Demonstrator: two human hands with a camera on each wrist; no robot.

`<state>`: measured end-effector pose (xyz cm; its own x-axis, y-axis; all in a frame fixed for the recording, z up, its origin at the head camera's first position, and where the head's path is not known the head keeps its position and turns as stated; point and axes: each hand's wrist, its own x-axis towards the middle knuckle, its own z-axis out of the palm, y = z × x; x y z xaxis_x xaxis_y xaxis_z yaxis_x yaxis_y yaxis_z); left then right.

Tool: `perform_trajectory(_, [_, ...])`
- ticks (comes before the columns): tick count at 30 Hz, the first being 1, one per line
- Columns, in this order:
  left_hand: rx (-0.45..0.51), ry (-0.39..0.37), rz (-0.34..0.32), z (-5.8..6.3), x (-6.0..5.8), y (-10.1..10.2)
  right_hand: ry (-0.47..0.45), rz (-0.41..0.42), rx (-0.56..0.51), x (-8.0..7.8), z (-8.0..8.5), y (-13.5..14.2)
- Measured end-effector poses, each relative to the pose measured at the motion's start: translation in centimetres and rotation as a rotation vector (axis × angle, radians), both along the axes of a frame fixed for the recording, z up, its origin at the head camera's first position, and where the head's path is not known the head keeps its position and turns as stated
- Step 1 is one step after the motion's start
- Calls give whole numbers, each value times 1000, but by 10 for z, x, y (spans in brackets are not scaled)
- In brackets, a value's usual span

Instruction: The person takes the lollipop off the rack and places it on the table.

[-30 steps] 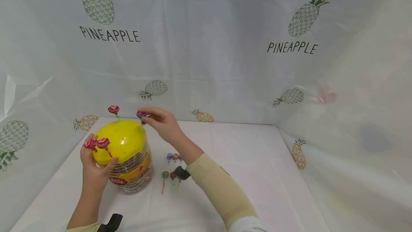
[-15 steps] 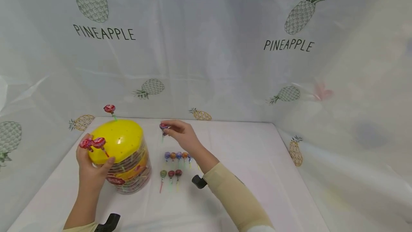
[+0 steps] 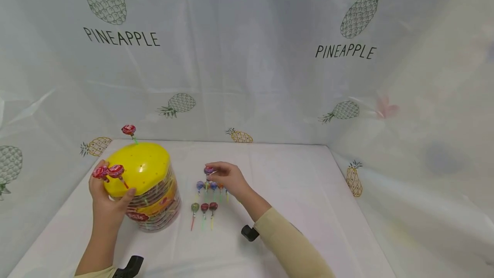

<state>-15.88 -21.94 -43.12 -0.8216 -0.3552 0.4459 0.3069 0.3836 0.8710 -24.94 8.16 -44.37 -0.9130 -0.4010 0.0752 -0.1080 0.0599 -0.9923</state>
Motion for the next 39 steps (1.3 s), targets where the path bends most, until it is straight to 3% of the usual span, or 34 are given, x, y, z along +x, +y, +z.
perform_trajectory(9, [7,10,-6,0,1,0,-65,41,104,5,-29,21])
perform_trajectory(21, [13,22,-12,0,1,0,-117,77,214,6,-52,39])
perform_trajectory(33, [13,13,-7,0,0,-1,-135,186,304,-3,-81,44])
perform_trajectory(39, [14,8,-6,-1,-1,-1,-146,181,317,0,-87,42])
